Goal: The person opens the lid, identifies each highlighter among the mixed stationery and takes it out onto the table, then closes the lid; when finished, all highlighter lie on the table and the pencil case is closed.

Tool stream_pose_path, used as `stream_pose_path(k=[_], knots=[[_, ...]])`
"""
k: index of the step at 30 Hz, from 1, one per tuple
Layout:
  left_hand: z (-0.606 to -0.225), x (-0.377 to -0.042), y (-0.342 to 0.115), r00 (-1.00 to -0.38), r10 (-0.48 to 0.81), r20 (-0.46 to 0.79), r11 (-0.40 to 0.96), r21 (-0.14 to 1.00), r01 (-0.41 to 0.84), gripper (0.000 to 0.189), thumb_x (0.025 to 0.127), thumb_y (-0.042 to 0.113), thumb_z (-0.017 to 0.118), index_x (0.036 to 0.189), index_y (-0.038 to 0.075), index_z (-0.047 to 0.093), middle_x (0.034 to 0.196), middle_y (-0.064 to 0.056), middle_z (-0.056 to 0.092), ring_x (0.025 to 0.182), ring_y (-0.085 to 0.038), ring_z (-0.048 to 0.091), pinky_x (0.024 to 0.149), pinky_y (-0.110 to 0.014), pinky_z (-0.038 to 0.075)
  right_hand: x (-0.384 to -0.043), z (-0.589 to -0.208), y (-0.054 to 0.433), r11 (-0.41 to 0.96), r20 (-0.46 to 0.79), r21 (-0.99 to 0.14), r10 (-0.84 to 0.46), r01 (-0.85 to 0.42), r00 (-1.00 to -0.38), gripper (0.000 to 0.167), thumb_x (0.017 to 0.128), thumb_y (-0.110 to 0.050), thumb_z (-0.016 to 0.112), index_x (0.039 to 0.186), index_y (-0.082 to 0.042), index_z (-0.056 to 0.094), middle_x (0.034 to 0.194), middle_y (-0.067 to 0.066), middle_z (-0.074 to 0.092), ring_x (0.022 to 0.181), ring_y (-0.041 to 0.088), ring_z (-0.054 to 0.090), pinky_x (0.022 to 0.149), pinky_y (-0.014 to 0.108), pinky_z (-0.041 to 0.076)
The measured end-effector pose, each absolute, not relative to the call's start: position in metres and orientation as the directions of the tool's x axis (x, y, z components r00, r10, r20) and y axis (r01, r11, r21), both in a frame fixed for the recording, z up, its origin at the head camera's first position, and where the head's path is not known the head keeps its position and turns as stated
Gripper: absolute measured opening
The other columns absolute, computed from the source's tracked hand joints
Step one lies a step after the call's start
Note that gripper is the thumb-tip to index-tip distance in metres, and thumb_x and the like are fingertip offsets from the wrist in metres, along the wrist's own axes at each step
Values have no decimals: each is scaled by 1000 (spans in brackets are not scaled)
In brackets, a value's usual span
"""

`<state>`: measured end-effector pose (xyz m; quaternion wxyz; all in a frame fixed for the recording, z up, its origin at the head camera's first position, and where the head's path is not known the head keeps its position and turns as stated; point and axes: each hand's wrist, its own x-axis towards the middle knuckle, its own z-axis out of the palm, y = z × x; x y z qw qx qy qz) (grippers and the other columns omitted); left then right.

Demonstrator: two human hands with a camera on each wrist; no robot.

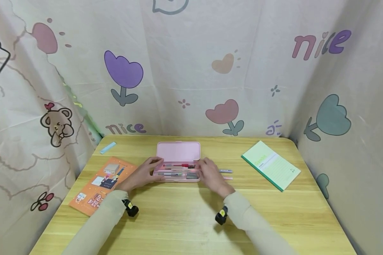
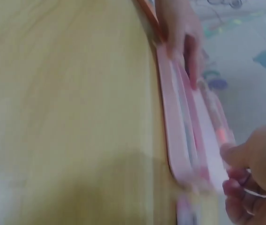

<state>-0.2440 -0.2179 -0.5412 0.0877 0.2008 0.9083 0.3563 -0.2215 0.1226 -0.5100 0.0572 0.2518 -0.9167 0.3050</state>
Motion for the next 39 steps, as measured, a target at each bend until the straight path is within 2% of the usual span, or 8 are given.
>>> stream_pose_path(k=[3, 10, 16, 24, 39], knots=[[-541, -244, -218, -906, 423, -21, 666, 685, 295, 92, 95, 46, 85, 168, 11, 42, 173, -14, 36, 159, -41, 38, 127, -63, 39, -219, -508, 151, 693, 253, -542, -405, -476, -879, 10, 101, -4, 74, 110, -1, 72, 104, 6, 64, 97, 20, 58, 90, 42, 56], [-542, -246, -219, -910, 413, -30, 675, 681, 284, 94, 95, 51, 84, 169, 13, 42, 174, -13, 36, 161, -41, 36, 128, -64, 37, -201, -517, 207, 699, 275, -544, -374, -464, -886, 8, 104, -10, 73, 111, -7, 72, 105, 1, 63, 92, 9, 54, 79, 28, 54], [-544, -246, -221, -911, 412, -24, 678, 676, 289, 94, 95, 54, 84, 169, 14, 42, 174, -12, 36, 161, -41, 36, 128, -64, 37, -181, -532, 236, 706, 297, -523, -374, -477, -879, 8, 103, -11, 75, 110, -10, 72, 102, -4, 61, 88, 4, 49, 75, 25, 50], [-543, -246, -221, -910, 413, -27, 674, 681, 286, 94, 94, 53, 84, 169, 13, 42, 174, -13, 36, 161, -41, 36, 128, -65, 37, -172, -547, 252, 720, 206, -568, -344, -398, -916, 11, 104, -6, 72, 112, -14, 73, 105, -5, 60, 91, 3, 52, 77, 24, 51], [-542, -244, -218, -910, 414, -24, 667, 689, 285, 93, 95, 50, 85, 169, 13, 42, 173, -14, 37, 159, -41, 38, 127, -65, 38, -172, -551, 251, 737, 180, -564, -331, -373, -926, 11, 104, -11, 75, 113, -17, 77, 108, -5, 64, 95, 5, 60, 81, 26, 56]])
